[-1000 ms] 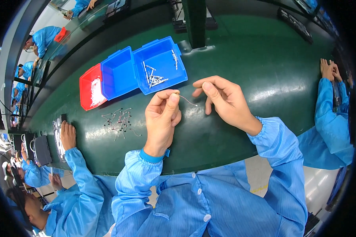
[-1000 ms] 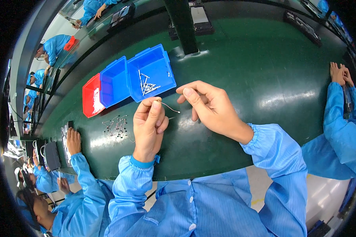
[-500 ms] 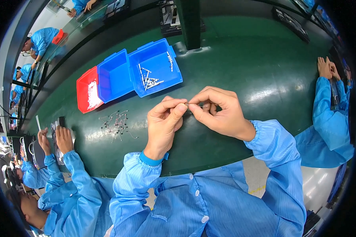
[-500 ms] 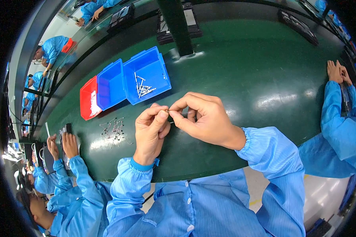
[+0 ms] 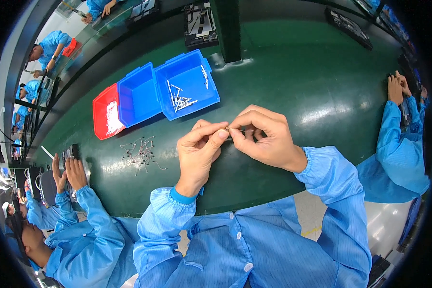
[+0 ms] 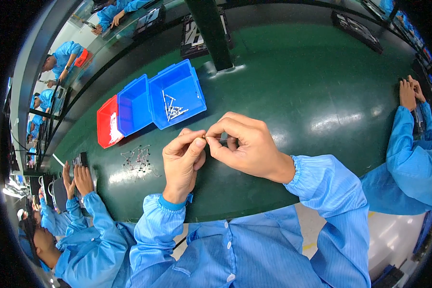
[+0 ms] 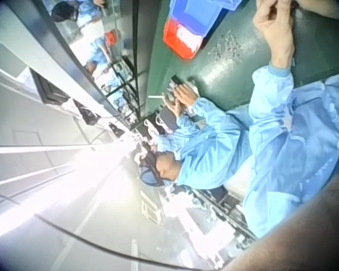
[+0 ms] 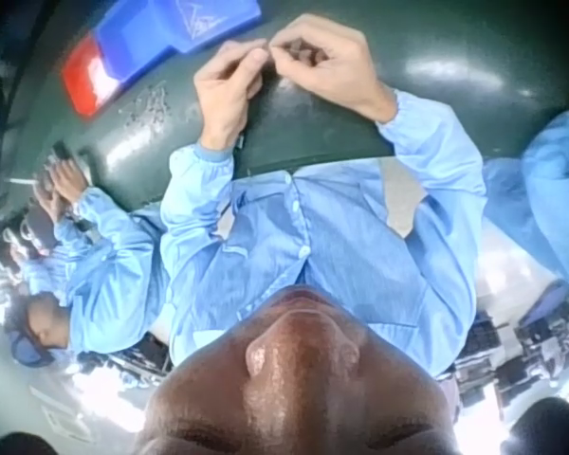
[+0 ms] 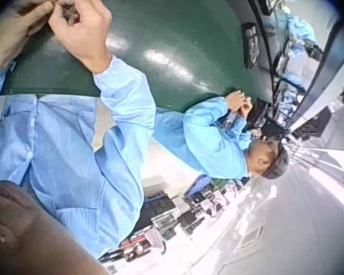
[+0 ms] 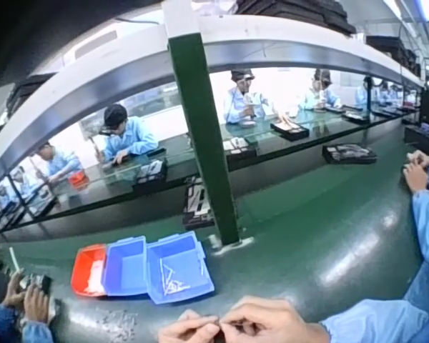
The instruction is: The person assembles internal components, ribbon cables, and frame parts of a tablet device by hand, using tweezers to manipulate small screws and other parts.
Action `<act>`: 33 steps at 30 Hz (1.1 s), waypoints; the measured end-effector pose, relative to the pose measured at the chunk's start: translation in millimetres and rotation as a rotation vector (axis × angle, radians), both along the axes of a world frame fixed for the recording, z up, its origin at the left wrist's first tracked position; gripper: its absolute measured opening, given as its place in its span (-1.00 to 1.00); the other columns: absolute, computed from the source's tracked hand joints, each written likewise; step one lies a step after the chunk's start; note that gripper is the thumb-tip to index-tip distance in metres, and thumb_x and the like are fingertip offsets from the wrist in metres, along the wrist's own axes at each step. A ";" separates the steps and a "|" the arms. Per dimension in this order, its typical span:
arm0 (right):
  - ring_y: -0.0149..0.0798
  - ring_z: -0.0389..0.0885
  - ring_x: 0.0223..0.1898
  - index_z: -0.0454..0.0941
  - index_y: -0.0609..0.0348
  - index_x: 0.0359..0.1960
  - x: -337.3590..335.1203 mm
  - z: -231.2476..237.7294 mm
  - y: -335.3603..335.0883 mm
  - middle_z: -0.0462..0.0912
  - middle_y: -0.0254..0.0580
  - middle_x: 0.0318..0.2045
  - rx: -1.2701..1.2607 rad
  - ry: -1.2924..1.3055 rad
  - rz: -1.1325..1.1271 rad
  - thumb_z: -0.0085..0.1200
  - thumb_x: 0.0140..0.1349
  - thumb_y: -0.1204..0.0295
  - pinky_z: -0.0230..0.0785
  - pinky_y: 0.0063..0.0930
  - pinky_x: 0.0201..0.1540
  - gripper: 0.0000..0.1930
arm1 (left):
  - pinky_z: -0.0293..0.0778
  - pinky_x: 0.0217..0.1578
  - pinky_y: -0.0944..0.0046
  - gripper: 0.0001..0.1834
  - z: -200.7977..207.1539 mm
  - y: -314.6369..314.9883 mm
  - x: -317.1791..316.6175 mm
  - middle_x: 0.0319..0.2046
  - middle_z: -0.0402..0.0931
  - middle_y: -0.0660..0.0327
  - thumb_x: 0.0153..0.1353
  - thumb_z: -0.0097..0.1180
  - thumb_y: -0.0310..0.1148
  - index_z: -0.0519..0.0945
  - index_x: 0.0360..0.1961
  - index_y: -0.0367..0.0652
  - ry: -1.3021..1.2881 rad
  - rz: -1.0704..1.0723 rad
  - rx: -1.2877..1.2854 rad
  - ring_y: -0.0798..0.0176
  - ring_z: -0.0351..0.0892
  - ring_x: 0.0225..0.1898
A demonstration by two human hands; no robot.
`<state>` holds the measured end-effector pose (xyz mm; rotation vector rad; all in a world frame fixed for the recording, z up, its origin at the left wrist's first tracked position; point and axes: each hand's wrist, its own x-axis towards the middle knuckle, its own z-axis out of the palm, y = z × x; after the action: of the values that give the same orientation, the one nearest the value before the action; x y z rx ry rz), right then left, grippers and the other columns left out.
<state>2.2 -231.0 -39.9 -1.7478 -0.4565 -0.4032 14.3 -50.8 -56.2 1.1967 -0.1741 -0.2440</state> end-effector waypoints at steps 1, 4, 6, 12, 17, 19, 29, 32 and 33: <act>-0.57 0.47 -0.61 0.61 0.25 -0.34 0.7 -2.3 -0.1 0.61 -0.27 -0.41 0.012 -0.006 0.002 0.25 0.11 0.62 0.24 -0.67 -0.64 -0.90 | 0.07 -0.63 0.51 -0.79 1.2 0.0 0.1 -0.38 0.39 0.40 0.24 0.28 -0.53 0.71 -0.08 -0.27 -0.002 0.001 0.000 0.60 0.25 -0.53; -0.57 0.48 -0.61 0.61 0.27 -0.33 0.0 -2.8 -0.9 0.62 -0.26 -0.40 0.024 -0.001 0.005 0.25 0.12 0.61 0.25 -0.67 -0.62 -0.91 | 0.07 -0.64 0.51 -0.78 3.2 0.1 0.3 -0.35 0.41 0.39 0.26 0.26 -0.53 0.70 -0.06 -0.26 0.042 -0.032 -0.034 0.61 0.25 -0.53; -0.57 0.48 -0.61 0.62 0.27 -0.33 -0.9 -2.3 -1.7 0.62 -0.26 -0.40 0.023 0.011 0.004 0.26 0.12 0.61 0.25 -0.67 -0.61 -0.91 | 0.07 -0.65 0.51 -0.79 0.7 -0.5 0.7 -0.31 0.43 0.37 0.27 0.25 -0.52 0.69 -0.06 -0.25 0.013 -0.059 -0.036 0.61 0.26 -0.53; -0.64 0.44 -0.60 0.63 0.26 -0.38 -0.3 -0.9 -3.1 0.63 -0.30 -0.45 0.016 0.018 -0.034 0.26 0.11 0.64 0.17 -0.72 -0.62 -0.93 | 0.11 -0.65 0.53 -0.84 5.4 -4.8 0.4 -0.30 0.44 0.35 0.27 0.24 -0.55 0.70 -0.12 -0.27 -0.027 0.018 0.032 0.59 0.29 -0.54; -0.62 0.38 -0.69 0.63 0.23 -0.42 -2.7 8.9 -16.9 0.60 -0.34 -0.52 -0.062 -0.025 -0.025 0.30 0.08 0.56 0.17 -0.66 -0.66 -0.92 | 0.28 -0.48 0.44 -0.84 14.6 -3.2 0.2 -0.45 0.42 0.32 0.13 0.31 -0.61 0.77 -0.25 -0.22 -0.565 0.256 0.636 0.47 0.37 -0.44; -0.61 0.35 -0.71 0.63 0.22 -0.42 -3.2 10.5 -21.9 0.60 -0.34 -0.53 -0.055 0.012 -0.010 0.30 0.07 0.57 0.16 -0.66 -0.66 -0.92 | 0.25 -0.50 0.42 -0.81 15.8 -1.4 -2.9 -0.47 0.39 0.31 0.08 0.34 -0.63 0.77 -0.26 -0.20 -0.663 0.294 0.688 0.45 0.34 -0.47; -0.48 0.62 -0.51 0.63 0.30 -0.19 56.3 -13.2 -205.5 0.68 -0.22 -0.42 0.088 0.282 -0.545 0.25 0.23 0.40 0.46 -0.59 -0.56 -0.78 | 0.26 -0.47 0.46 -0.84 0.5 -14.3 -3.8 -0.42 0.43 0.32 0.12 0.35 -0.58 0.76 -0.24 -0.21 -0.428 0.072 0.574 0.49 0.35 -0.45; -0.31 0.69 -0.41 0.58 0.38 -0.04 93.1 -73.4 -347.0 0.70 -0.06 -0.29 0.021 0.130 -1.016 0.21 0.13 0.47 0.58 -0.46 -0.43 -0.65 | 0.26 -0.46 0.48 -0.84 -8.4 -21.7 -3.4 -0.39 0.44 0.33 0.13 0.35 -0.57 0.77 -0.23 -0.21 -0.306 -0.011 0.503 0.51 0.36 -0.42; -0.28 0.71 -0.37 0.56 0.41 0.01 97.1 -79.9 -386.5 0.69 0.04 -0.17 0.090 0.042 -1.105 0.20 0.13 0.48 0.62 -0.40 -0.34 -0.61 | 0.26 -0.45 0.49 -0.84 -10.4 -24.8 -4.3 -0.38 0.45 0.34 0.13 0.35 -0.57 0.77 -0.22 -0.21 -0.278 -0.044 0.496 0.51 0.36 -0.40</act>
<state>99.3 -617.5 -119.8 -1.7810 0.6110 -1.1264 10.0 -75.6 -66.6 1.7212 -0.3988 -0.1618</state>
